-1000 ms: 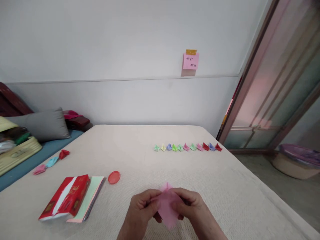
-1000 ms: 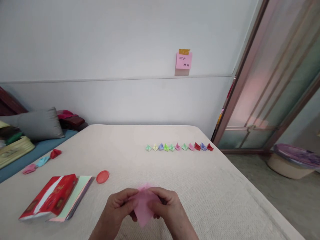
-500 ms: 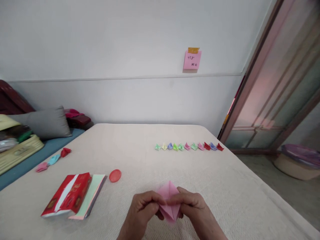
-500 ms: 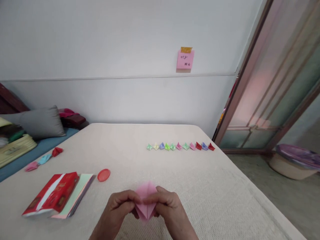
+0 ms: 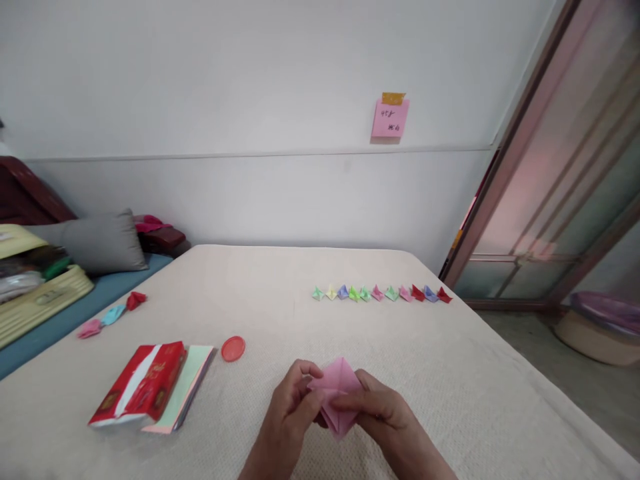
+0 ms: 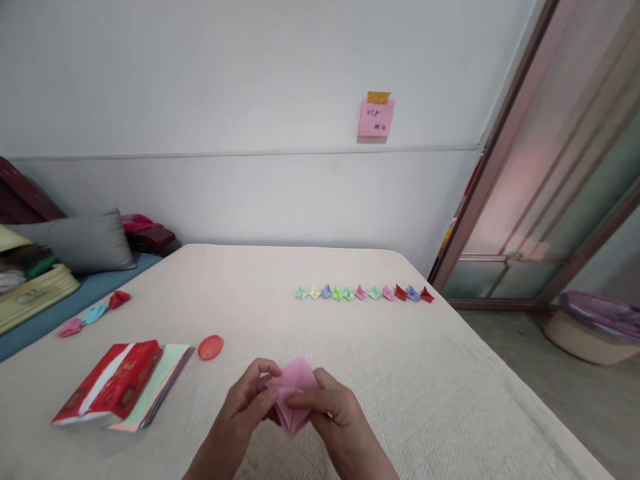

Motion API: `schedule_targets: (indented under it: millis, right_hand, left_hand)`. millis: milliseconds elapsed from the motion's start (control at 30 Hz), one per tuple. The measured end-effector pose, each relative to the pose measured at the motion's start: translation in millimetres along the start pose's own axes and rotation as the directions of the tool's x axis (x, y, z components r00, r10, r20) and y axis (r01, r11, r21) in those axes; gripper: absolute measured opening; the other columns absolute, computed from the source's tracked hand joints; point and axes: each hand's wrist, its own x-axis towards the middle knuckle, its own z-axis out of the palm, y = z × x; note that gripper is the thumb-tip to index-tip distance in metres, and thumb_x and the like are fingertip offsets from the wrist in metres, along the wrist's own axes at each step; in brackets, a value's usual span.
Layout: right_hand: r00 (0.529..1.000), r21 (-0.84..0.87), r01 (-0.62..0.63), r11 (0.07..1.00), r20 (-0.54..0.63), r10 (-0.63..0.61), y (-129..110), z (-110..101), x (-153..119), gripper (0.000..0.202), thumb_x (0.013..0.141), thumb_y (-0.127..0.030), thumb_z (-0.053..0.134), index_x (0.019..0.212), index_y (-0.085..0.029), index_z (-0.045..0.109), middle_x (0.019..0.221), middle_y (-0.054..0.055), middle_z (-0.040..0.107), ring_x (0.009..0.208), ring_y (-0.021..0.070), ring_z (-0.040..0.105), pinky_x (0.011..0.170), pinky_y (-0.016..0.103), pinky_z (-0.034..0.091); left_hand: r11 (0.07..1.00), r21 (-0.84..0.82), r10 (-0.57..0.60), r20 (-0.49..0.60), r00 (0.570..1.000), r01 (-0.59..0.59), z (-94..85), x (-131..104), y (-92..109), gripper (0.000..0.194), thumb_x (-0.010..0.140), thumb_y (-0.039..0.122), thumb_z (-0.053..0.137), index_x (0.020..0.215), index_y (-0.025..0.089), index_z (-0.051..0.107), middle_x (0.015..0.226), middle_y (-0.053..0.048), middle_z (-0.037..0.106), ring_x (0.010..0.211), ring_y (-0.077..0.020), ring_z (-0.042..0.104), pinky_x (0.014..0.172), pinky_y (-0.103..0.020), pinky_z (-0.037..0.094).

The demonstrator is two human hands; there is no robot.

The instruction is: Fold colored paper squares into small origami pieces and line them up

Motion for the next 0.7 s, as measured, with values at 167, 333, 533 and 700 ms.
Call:
schedule_targets:
  millis: [167,333,533,700]
  right_hand:
    - [1.000,-0.025,0.009,1.000,-0.011,-0.009,3.7,4.5,1.2,0.023,0.081,-0.024,0.057,0.079,-0.031,0.079,0.076,0.001,0.054,0.074,0.0193,0.056,0.065,0.029,0.042]
    - [0.999,0.015,-0.021,1.000,0.024,0.020,1.7,3.3,1.6,0.025,0.078,-0.018,0.059,0.084,-0.033,0.078,0.075,0.000,0.052,0.073,0.0177,0.053,0.065,0.028,0.041]
    - [0.997,0.199,-0.080,0.977,0.016,0.078,6.5,-4.0,0.1,0.020,0.085,-0.032,0.057,0.096,-0.028,0.074,0.088,0.003,0.061,0.081,0.0199,0.055,0.072,0.030,0.043]
    - [0.976,0.311,-0.145,0.939,-0.112,0.187,6.8,-2.7,1.2,0.015,0.081,-0.033,0.062,0.083,-0.020,0.069,0.072,0.002,0.062,0.069,0.0184,0.056,0.065,0.029,0.043]
  left_hand:
    - [0.998,0.062,0.007,-0.108,0.994,-0.001,-0.1,3.4,-8.6,0.004,0.087,0.023,0.051,0.088,0.020,0.049,0.066,0.004,0.054,0.059,-0.0111,0.047,0.056,-0.024,0.039]
    - [0.995,0.097,0.029,-0.132,0.991,-0.016,-0.9,3.7,-6.9,0.002,0.086,0.020,0.051,0.084,0.019,0.051,0.065,0.005,0.048,0.059,-0.0110,0.044,0.056,-0.023,0.037]
    - [0.989,0.142,0.068,-0.142,0.988,-0.048,-2.8,1.6,-4.1,0.004,0.087,0.020,0.049,0.090,0.020,0.051,0.068,0.004,0.047,0.062,-0.0120,0.042,0.058,-0.023,0.037]
    - [0.973,0.218,0.109,-0.154,0.982,-0.074,-2.6,-0.3,-3.2,0.005,0.088,0.024,0.051,0.089,0.020,0.053,0.069,0.004,0.047,0.063,-0.0122,0.042,0.058,-0.021,0.036]
